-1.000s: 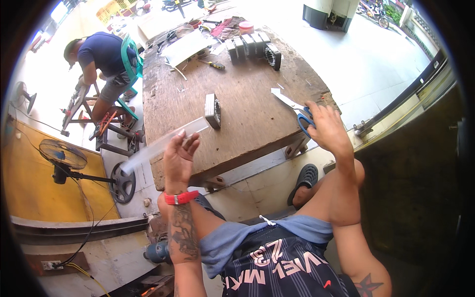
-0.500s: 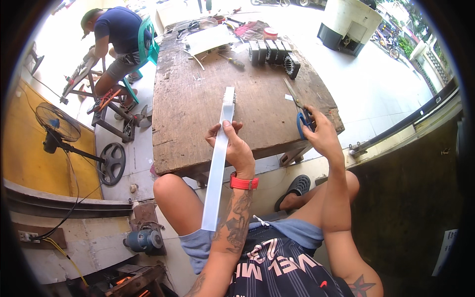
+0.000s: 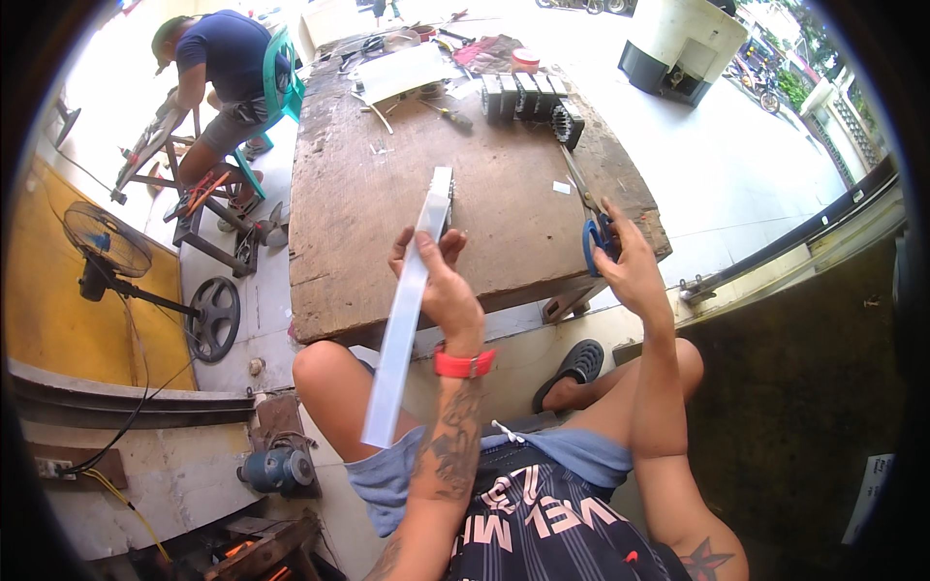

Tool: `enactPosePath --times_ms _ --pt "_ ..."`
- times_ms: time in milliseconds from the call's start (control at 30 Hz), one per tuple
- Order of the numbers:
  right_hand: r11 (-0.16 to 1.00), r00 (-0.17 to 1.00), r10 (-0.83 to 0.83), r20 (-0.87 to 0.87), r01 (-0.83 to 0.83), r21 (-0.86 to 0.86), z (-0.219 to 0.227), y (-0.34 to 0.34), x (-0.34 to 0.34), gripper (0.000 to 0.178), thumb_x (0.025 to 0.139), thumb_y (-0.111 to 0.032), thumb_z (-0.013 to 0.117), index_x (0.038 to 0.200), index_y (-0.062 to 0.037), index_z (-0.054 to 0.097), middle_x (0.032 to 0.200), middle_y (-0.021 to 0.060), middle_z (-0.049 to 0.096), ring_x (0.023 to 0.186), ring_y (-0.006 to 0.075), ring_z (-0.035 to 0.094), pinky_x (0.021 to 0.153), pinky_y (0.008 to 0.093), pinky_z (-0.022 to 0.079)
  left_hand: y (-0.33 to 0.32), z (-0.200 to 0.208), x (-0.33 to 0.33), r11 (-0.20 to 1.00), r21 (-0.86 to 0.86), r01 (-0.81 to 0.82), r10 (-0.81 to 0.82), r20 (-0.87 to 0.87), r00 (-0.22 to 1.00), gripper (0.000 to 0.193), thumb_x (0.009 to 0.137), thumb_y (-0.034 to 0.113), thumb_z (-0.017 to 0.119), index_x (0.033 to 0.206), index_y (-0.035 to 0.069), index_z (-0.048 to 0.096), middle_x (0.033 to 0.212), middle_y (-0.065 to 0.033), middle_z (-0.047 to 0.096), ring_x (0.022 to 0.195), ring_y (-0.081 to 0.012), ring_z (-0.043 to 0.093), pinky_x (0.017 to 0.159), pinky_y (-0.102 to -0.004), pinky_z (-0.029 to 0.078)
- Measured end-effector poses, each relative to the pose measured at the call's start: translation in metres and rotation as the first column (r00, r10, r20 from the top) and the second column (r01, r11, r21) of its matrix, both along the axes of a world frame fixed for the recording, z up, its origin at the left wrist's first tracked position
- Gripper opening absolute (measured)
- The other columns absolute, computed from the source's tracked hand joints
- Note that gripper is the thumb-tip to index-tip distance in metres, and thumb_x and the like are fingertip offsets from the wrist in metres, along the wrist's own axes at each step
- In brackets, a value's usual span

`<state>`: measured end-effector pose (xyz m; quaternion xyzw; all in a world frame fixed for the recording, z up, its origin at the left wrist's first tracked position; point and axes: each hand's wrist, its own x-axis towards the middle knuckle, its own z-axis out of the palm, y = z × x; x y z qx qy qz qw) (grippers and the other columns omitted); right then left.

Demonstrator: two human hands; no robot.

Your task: The person cuts small rectangular pieces from a white strip using scissors and inserts them into the slots of a motor stator. The person repeats this process multiple times, placing the cut pieces into the stator slots.

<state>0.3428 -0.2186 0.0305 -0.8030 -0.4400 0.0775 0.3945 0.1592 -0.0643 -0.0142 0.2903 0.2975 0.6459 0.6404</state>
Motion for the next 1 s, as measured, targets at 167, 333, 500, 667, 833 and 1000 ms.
enactPosePath --times_ms 167,333,500,667,833,1000 --pt "0.958 0.927 0.188 -0.325 -0.100 0.269 -0.003 0.001 -0.029 0.052 0.098 -0.020 0.077 0.144 -0.0026 0.058 0.099 0.0100 0.071 0.083 0.0134 0.072 0.077 0.0283 0.057 0.048 0.034 -0.049 0.965 0.115 0.238 -0.224 -0.124 0.967 0.032 0.106 0.013 0.066 0.134 0.001 0.056 0.114 -0.0136 0.069 0.097 -0.0212 0.074 0.091 -0.0368 0.065" --pt "0.972 0.738 0.230 -0.635 -0.148 0.181 -0.016 0.006 -0.079 0.048 0.096 -0.031 0.083 0.126 0.0024 0.065 0.079 0.0044 0.071 0.071 0.0092 0.066 0.065 0.0258 0.053 0.068 0.051 -0.065 0.830 0.102 0.548 -0.500 -0.299 0.813 0.036 0.105 0.007 0.061 0.140 -0.001 0.055 0.119 -0.0181 0.070 0.104 -0.0238 0.075 0.093 -0.0373 0.064" --pt "0.962 0.803 0.267 -0.534 -0.257 0.095 -0.040 0.007 -0.106 0.038 0.094 -0.029 0.085 0.113 -0.0014 0.068 0.075 -0.0026 0.065 0.066 0.0038 0.058 0.059 0.0223 0.050 0.047 0.034 -0.072 0.805 -0.017 0.593 -0.579 -0.236 0.780 0.035 0.106 0.008 0.061 0.138 -0.001 0.053 0.124 -0.0212 0.069 0.104 -0.0304 0.077 0.093 -0.0390 0.066" --pt "0.968 0.691 0.245 -0.680 -0.215 0.130 -0.052 0.013 -0.117 0.050 0.090 -0.044 0.087 0.108 -0.0005 0.069 0.068 -0.0005 0.058 0.064 0.0065 0.051 0.057 0.0255 0.041 0.041 0.026 -0.075 0.803 0.067 0.593 -0.570 -0.207 0.795 0.035 0.106 0.006 0.062 0.139 -0.001 0.053 0.124 -0.0203 0.069 0.109 -0.0299 0.075 0.098 -0.0391 0.065" --pt "0.949 0.774 0.312 -0.551 -0.275 0.151 -0.049 0.022 -0.122 0.054 0.089 -0.044 0.088 0.113 0.0009 0.070 0.070 0.0002 0.059 0.066 0.0068 0.051 0.058 0.0265 0.041 0.038 0.025 -0.071 0.780 0.063 0.623 -0.597 -0.222 0.771 0.036 0.106 0.009 0.065 0.139 0.000 0.054 0.125 -0.0190 0.069 0.113 -0.0283 0.074 0.100 -0.0393 0.063" --pt "0.953 0.750 0.301 -0.589 -0.259 0.158 -0.048 0.026 -0.121 0.054 0.088 -0.045 0.088 0.111 0.0014 0.071 0.069 0.0000 0.058 0.066 0.0072 0.050 0.058 0.0271 0.041 0.035 0.019 -0.070 0.756 0.044 0.653 -0.632 -0.209 0.746 0.036 0.106 0.010 0.066 0.139 0.000 0.055 0.126 -0.0186 0.068 0.114 -0.0272 0.074 0.103 -0.0397 0.062"
